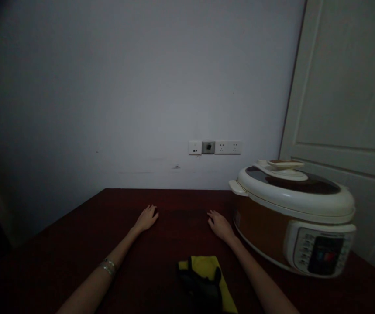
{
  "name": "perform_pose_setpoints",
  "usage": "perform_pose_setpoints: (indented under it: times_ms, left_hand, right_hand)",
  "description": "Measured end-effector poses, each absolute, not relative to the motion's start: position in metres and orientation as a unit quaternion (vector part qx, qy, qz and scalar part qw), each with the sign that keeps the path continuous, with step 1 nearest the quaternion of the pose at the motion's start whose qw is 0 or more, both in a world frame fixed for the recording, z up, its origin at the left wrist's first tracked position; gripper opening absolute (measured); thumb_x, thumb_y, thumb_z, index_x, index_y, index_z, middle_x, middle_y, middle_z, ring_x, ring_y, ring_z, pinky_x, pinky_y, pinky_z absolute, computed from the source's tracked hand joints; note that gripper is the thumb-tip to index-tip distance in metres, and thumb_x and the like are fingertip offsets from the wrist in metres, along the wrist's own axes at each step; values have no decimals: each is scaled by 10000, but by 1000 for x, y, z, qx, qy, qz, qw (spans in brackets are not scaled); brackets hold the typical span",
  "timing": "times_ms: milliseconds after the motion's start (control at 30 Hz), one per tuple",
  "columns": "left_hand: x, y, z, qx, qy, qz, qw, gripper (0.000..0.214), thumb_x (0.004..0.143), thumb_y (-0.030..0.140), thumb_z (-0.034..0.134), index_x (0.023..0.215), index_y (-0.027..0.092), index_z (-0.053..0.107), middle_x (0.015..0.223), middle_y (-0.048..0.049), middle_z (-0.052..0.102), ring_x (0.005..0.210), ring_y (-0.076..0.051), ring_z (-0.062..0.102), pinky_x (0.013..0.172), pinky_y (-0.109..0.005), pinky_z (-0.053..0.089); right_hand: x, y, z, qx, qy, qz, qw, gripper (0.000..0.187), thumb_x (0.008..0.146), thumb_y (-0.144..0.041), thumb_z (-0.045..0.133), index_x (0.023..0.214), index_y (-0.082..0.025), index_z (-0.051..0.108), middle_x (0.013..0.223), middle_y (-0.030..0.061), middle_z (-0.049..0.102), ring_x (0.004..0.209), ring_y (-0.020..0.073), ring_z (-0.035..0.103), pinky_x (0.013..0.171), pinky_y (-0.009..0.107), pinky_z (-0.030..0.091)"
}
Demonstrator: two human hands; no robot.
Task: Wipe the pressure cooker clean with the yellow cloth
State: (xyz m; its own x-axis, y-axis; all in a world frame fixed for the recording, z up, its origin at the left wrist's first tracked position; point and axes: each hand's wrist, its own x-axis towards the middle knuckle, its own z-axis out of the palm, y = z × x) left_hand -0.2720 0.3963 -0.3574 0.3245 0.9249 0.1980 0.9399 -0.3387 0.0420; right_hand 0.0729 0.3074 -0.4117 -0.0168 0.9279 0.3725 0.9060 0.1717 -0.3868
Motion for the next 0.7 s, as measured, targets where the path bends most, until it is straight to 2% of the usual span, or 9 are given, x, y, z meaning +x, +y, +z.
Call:
perform_pose_setpoints:
  times_ms: [333,700]
  left_hand:
    - [-276,408,-363,-820,-562,-104,43,512,917,369,324,1313,83,477,1446,-160,413,1380,-273,302,1113,-387,253]
    - [-278,410,-365,-820,-560,-108,41,526,915,372,327,1317,69,482,1445,-169,412,1376,-273,311,1115,-377,258]
  right_hand:
    - [71,302,-412,-648,-706,20,286,445,874,-192,385,1245,-53,588,1349,174,515,1299,227,437,1094,349,310]
    - [71,304,-413,-654,-702,19,283,445,878,-202,384,1242,-52,591,1350,178,512,1297,235,439,1096,358,306]
